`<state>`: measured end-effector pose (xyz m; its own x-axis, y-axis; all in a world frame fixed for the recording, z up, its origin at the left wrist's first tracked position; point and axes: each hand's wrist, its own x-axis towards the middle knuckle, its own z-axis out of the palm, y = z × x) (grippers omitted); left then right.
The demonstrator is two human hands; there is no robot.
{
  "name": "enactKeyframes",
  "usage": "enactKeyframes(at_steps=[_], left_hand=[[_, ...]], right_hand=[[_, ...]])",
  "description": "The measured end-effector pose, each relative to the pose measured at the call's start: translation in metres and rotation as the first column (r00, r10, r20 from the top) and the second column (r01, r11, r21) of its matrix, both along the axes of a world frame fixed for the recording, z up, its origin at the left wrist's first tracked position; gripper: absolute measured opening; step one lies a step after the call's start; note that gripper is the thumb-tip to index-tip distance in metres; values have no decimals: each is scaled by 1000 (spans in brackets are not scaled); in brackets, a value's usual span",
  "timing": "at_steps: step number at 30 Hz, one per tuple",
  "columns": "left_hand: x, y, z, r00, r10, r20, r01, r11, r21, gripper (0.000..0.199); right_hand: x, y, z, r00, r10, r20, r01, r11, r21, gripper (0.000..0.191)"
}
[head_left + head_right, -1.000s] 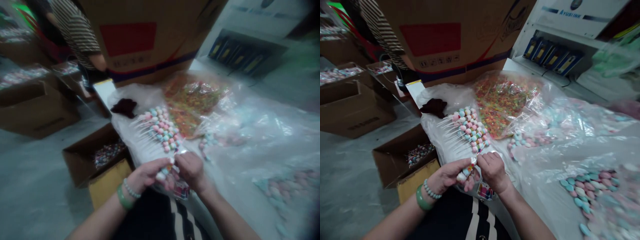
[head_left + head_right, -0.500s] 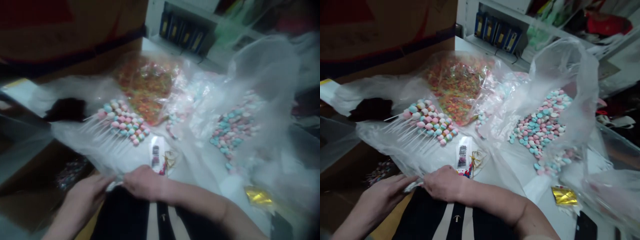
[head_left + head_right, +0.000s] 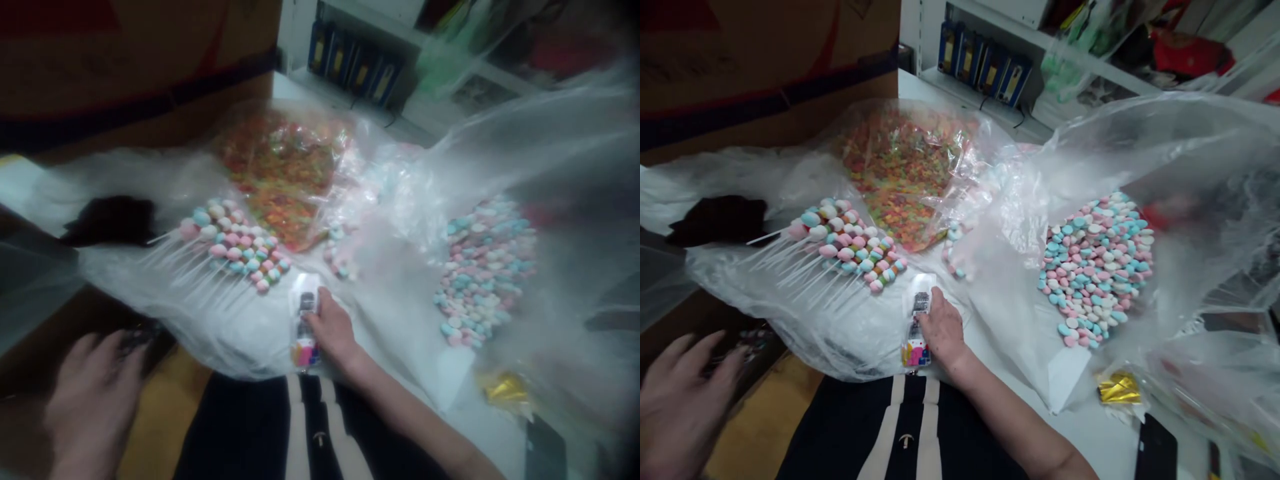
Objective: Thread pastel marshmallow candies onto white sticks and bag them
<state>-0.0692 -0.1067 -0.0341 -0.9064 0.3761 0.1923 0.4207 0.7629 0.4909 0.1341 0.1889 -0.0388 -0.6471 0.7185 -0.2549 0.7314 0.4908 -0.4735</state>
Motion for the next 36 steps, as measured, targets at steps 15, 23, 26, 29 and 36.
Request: enactKeyframes(at_steps=[15, 23, 26, 29, 36], left_hand=[[72, 170, 1, 620, -545, 564, 363, 837, 410, 17], [88, 199, 20, 487, -478, 731, -27, 828, 560, 26], [91, 200, 13, 268, -557, 786, -62, 804, 591, 17], [90, 191, 1, 137, -575, 807, -162, 791, 591, 26], [79, 150, -6, 51, -512, 857, -359, 792, 494, 26]], right_hand=[[21, 27, -8, 746, -244, -620, 159, 969, -190, 17], [-4, 31, 26, 616, -646, -451, 11, 580, -815, 32], [-17, 18, 33, 699, -567, -436, -113, 514, -850, 44], [-27, 5, 30, 739, -497, -454, -94, 592, -800, 45], [-52, -18, 21, 900, -76, -430, -144, 877, -458, 33]])
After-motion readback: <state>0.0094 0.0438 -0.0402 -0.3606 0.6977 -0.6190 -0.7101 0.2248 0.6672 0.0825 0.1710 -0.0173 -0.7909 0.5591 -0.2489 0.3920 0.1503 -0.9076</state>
